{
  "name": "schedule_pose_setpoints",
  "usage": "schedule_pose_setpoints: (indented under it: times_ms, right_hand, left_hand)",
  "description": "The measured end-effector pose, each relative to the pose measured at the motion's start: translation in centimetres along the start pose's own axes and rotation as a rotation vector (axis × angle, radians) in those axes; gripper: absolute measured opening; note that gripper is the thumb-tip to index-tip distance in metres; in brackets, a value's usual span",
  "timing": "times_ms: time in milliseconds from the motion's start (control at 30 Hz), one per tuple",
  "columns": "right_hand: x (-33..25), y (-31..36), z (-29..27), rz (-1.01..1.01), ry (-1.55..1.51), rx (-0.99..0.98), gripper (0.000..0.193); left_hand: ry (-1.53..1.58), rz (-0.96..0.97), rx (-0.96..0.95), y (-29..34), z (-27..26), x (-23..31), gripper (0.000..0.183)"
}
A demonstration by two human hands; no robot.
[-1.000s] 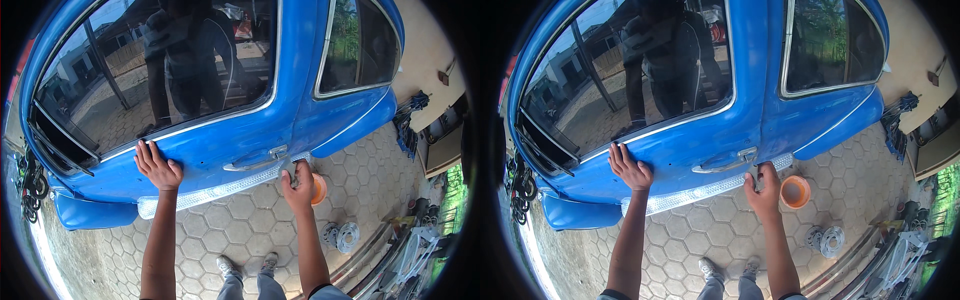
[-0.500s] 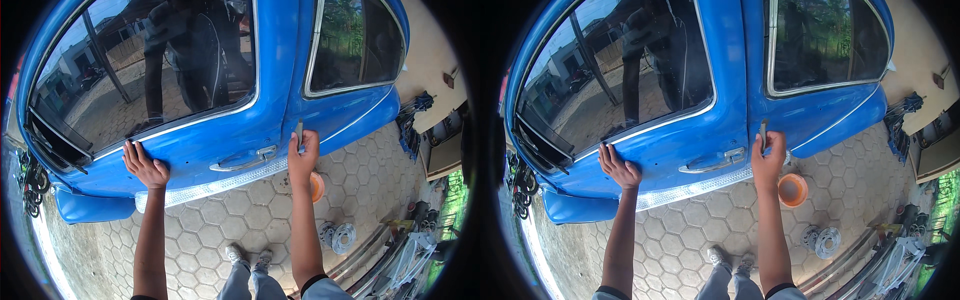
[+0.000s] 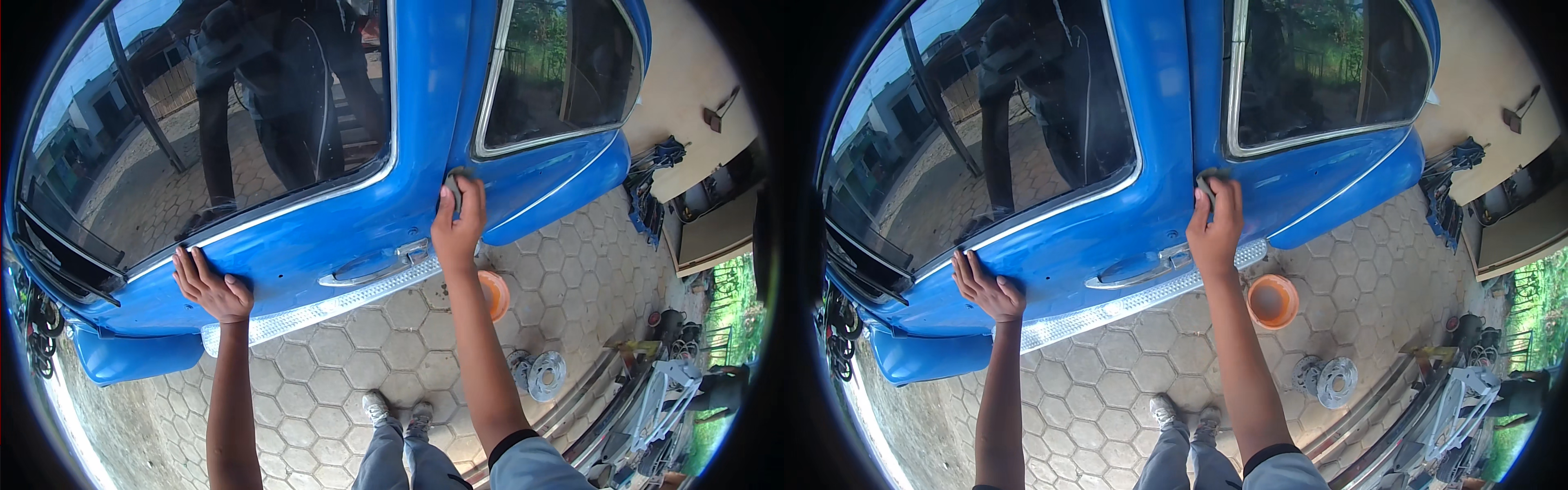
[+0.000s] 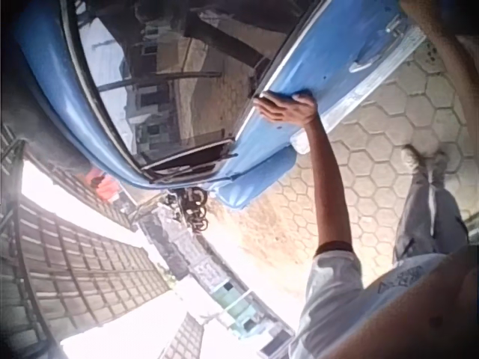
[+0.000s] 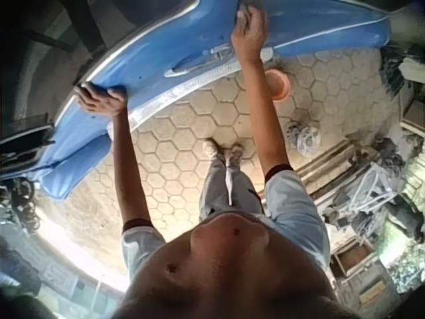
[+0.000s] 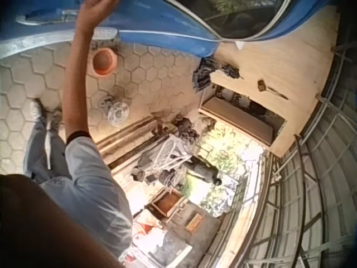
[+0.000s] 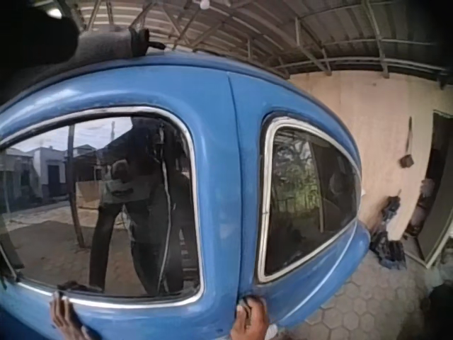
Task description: The person sands the exterior panels of a car using sandpaper, dipping the sandpaper into a bucket of water and sanding various areas across the vehicle's body.
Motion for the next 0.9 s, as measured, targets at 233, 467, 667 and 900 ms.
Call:
schedule_pose_setpoints:
  times_ms: [233,467,667,900]
  right_hand:
    - [1.5,-3.4,0.0,0.210,-0.091,-0.061,0.009]
    - [2.2,-0.6,-0.5,0.115,-0.023,-0.053,0.008]
    - [0.9,-3.4,-0.1,0.206,-0.099,-0.122,0.013]
    - [-0.6,-4.1,0.2,0.139,-0.195,-0.112,0.013]
  left_hand:
    - [-0.004,-0.007,-0.006,-0.2,-0.1,-0.4,0.065]
    - [-0.017,-0.002,-0.018,0.2,-0.1,-0.8,0.065]
    - [0.011,-0.010,-0.026,-0.1,-0.1,-0.5,0.064]
    - [0.017,0.007,-0.022,-0.4,-0.1,-0.6,0.064]
Point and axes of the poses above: each hand's wrist, its own y-axis away from the middle knuckle, its own z-axis out of the palm, x = y × z, the point moved 8 cm from there along -y, towards the middle knuckle, and after that the axes turned 3 degrees about x, right-handed, at the moved point
